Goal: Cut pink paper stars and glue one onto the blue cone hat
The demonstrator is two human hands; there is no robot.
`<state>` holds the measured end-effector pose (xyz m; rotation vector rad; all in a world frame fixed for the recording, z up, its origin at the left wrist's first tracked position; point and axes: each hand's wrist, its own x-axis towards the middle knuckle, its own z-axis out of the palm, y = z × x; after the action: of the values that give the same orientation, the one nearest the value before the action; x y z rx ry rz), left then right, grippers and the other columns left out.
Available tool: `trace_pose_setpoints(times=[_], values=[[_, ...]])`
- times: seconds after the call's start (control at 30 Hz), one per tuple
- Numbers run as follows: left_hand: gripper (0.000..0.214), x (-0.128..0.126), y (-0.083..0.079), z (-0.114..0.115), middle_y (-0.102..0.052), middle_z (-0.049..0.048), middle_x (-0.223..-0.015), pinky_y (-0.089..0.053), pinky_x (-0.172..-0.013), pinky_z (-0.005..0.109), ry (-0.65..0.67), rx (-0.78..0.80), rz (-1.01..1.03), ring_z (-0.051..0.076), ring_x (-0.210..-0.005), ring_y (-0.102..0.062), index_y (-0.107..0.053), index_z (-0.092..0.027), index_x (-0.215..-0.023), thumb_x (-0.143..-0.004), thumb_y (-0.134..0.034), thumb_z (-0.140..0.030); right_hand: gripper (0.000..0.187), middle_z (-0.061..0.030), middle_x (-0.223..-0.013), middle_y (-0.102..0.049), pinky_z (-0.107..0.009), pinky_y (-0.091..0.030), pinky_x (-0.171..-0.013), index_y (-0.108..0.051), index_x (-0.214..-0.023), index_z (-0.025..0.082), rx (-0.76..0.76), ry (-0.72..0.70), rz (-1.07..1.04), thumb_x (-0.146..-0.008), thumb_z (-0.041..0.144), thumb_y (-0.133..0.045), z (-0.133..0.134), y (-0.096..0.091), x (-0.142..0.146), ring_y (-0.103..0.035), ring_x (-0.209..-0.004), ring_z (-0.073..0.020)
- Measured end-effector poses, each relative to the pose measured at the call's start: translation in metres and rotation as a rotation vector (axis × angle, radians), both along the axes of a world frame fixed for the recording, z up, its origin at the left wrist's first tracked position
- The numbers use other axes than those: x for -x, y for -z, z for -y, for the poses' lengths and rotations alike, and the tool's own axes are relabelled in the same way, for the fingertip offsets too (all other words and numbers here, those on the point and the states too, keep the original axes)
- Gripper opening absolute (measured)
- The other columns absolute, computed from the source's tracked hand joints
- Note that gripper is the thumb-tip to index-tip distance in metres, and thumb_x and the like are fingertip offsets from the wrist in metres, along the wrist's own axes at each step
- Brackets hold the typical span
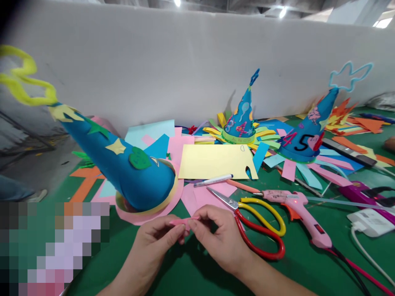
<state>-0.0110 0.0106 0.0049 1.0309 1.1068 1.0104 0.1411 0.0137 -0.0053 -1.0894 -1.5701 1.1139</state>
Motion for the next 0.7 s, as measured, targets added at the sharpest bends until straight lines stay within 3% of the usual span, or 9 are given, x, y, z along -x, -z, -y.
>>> trace_pose_setpoints(times=[0.17,0.37,0.47,0.6,0.7], values=[[0.016,0.000,0.002,-0.001,-0.059,0.0006,-0.056,-0.039,-0.058,0.023,0.000,0.064,0.049,0.010,-0.055,-0.049,-0.064,-0.013,-0.058,-0.067,-0.066,-0.027,0.018,0.0012,-0.060,-0.057,-0.022,-0.044,-0.054,-0.056,-0.068,0.018,0.131,-0.047,-0.116,-0.081,0.031,-0.054,-0.003,0.001,0.003,-0.055,-0.058,-0.0122],[0.023,0.001,0.006,-0.001,-0.057,0.0007,-0.054,-0.039,-0.062,0.025,-0.010,0.046,0.062,0.012,-0.059,-0.050,-0.064,-0.015,-0.058,-0.074,-0.059,-0.031,0.022,0.0029,-0.056,-0.051,-0.022,-0.039,-0.051,-0.053,-0.064,0.018,0.180,-0.005,-0.107,-0.078,0.034,-0.056,-0.005,0.002,0.004,-0.047,-0.053,-0.0104],[0.023,0.003,0.007,-0.004,-0.055,-0.0001,-0.052,-0.039,-0.061,0.024,-0.074,0.031,0.059,0.012,-0.058,-0.049,-0.066,-0.015,-0.059,-0.074,-0.059,-0.031,0.026,0.0036,-0.054,-0.048,-0.021,-0.037,-0.049,-0.051,-0.060,0.017,0.203,0.023,-0.090,-0.077,0.036,-0.056,-0.006,0.002,0.003,-0.043,-0.052,-0.0100],[0.016,0.007,0.008,-0.011,-0.061,0.0010,-0.056,-0.040,-0.062,0.024,-0.270,0.060,0.133,0.010,-0.056,-0.050,-0.068,-0.015,-0.067,-0.070,-0.062,-0.030,0.027,0.0040,-0.052,-0.046,-0.021,-0.035,-0.048,-0.050,-0.059,0.018,0.241,0.083,-0.126,-0.077,0.038,-0.056,-0.008,0.003,0.002,-0.042,-0.050,-0.0096],[0.019,0.005,0.007,-0.012,-0.063,0.0026,-0.061,-0.040,-0.059,0.023,-0.211,0.079,0.166,0.010,-0.055,-0.049,-0.067,-0.014,-0.069,-0.071,-0.060,-0.031,0.026,0.0048,-0.051,-0.046,-0.021,-0.034,-0.048,-0.050,-0.060,0.018,0.255,0.100,-0.171,-0.077,0.037,-0.057,-0.009,0.003,0.002,-0.041,-0.049,-0.0091]])
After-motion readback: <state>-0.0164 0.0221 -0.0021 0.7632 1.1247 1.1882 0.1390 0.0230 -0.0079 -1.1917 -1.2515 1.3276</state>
